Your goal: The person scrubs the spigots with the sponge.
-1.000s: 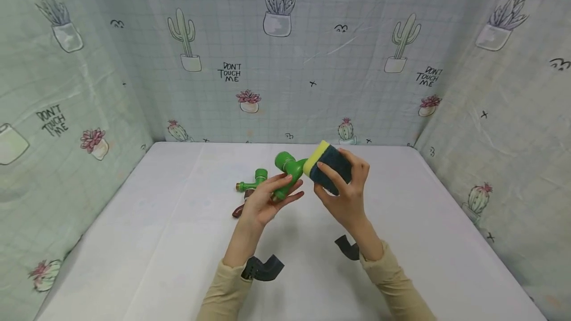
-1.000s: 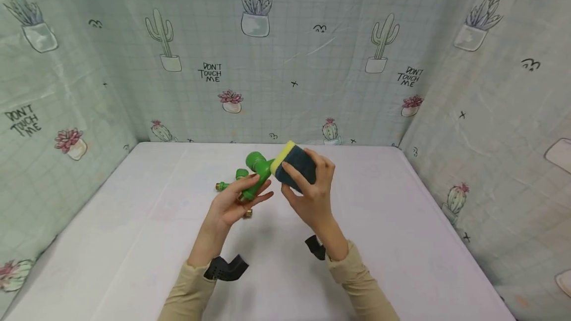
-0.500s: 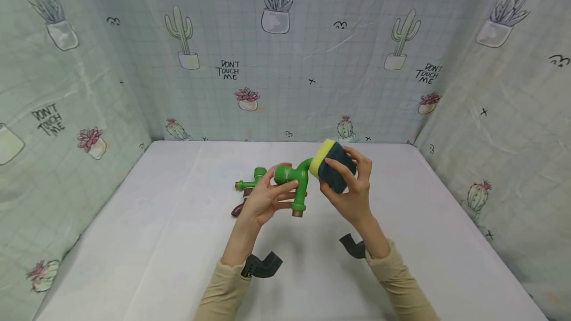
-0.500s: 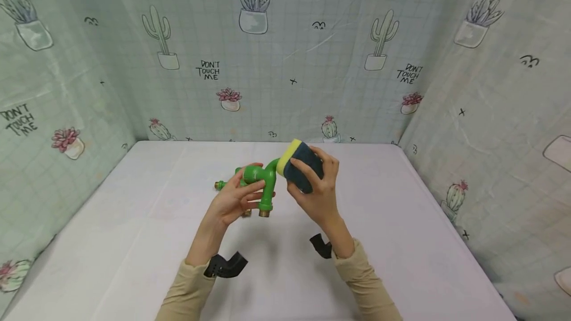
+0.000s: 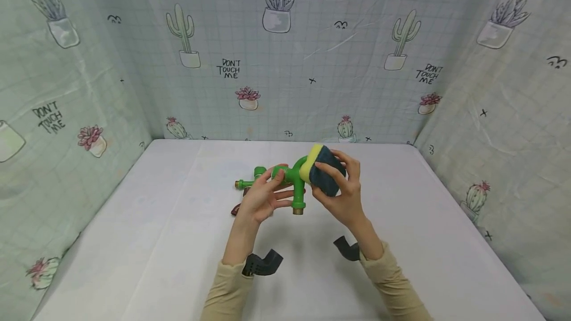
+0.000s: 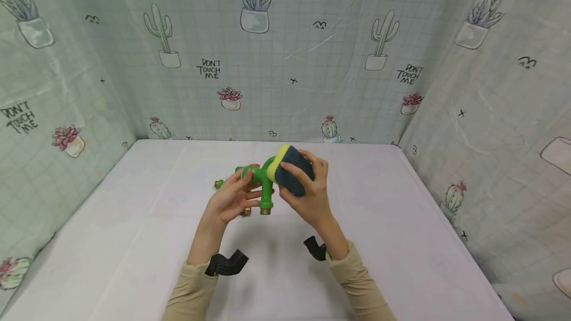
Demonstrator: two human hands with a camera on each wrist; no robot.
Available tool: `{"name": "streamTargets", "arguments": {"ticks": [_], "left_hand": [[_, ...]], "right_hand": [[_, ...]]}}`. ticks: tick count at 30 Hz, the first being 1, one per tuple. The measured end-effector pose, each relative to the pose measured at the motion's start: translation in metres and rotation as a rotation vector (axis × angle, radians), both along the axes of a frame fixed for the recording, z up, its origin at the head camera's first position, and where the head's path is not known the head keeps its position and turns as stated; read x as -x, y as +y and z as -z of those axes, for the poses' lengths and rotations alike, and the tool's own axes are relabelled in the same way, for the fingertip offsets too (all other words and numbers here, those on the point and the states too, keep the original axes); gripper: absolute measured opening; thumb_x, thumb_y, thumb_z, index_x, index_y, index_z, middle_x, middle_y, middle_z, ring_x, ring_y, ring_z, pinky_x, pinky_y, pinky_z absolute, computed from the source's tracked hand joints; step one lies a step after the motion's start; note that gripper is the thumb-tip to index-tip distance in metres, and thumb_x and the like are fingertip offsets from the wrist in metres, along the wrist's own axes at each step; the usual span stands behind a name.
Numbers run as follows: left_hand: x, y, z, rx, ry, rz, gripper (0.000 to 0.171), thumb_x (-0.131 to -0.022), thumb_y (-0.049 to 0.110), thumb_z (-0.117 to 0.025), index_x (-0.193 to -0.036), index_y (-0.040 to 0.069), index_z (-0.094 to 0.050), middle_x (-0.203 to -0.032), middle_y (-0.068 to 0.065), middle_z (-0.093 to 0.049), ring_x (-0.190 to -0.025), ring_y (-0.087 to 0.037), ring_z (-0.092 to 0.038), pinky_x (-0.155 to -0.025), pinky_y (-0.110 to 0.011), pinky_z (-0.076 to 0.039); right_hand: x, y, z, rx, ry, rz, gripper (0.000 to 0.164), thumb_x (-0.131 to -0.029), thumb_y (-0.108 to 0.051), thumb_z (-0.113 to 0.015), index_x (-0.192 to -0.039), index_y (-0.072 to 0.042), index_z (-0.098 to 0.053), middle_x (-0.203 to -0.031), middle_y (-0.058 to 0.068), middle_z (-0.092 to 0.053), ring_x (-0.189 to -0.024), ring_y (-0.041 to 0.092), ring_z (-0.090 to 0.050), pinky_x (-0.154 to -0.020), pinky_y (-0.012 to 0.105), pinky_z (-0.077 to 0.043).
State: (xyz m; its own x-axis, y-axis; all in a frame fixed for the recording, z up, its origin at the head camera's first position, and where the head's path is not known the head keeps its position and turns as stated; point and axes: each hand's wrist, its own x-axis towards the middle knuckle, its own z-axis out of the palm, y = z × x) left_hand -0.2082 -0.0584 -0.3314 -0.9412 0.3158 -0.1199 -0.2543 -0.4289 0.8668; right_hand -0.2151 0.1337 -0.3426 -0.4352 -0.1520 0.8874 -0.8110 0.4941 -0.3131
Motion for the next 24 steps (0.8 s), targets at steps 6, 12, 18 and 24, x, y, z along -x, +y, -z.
{"name": "streamTargets", "arguments": {"ticks": [6,12,18,24], "left_hand": [[-0.002,-0.004,-0.003,0.002,0.01,0.039,0.043,-0.092,0.026,-0.046,-0.129,0.008,-0.036,-0.085,0.0,-0.064,-0.074,-0.018,-0.067,-0.058,-0.031,-0.056],[-0.005,-0.007,-0.005,0.031,-0.012,0.054,0.044,-0.092,0.028,-0.046,-0.13,0.01,-0.036,-0.091,-0.002,-0.062,-0.078,-0.022,-0.066,-0.059,-0.033,-0.056],[-0.008,-0.005,-0.004,0.086,-0.019,0.058,0.045,-0.09,0.031,-0.046,-0.131,0.015,-0.037,-0.097,-0.001,-0.055,-0.088,-0.023,-0.06,-0.062,-0.031,-0.055],[-0.01,-0.002,-0.004,0.02,-0.045,0.025,0.042,-0.09,0.03,-0.046,-0.129,0.016,-0.038,-0.094,-0.002,-0.054,-0.082,-0.019,-0.06,-0.059,-0.03,-0.055]], "right_hand": [[0.004,0.0,-0.005,0.04,-0.006,0.019,0.04,-0.07,-0.014,-0.068,-0.108,-0.011,-0.059,-0.125,0.023,-0.043,-0.106,0.038,-0.038,-0.08,0.045,-0.038],[0.01,0.003,-0.008,0.07,-0.043,0.054,0.043,-0.067,-0.004,-0.069,-0.108,-0.01,-0.059,-0.123,0.024,-0.044,-0.104,0.037,-0.04,-0.078,0.045,-0.042],[0.012,0.007,-0.008,0.105,-0.088,0.065,0.045,-0.065,0.0,-0.071,-0.108,-0.009,-0.06,-0.125,0.02,-0.045,-0.105,0.035,-0.041,-0.077,0.047,-0.045],[0.011,0.01,-0.006,0.148,-0.109,0.074,0.046,-0.065,0.0,-0.072,-0.109,-0.006,-0.058,-0.124,0.021,-0.045,-0.109,0.037,-0.043,-0.079,0.052,-0.046]]}}
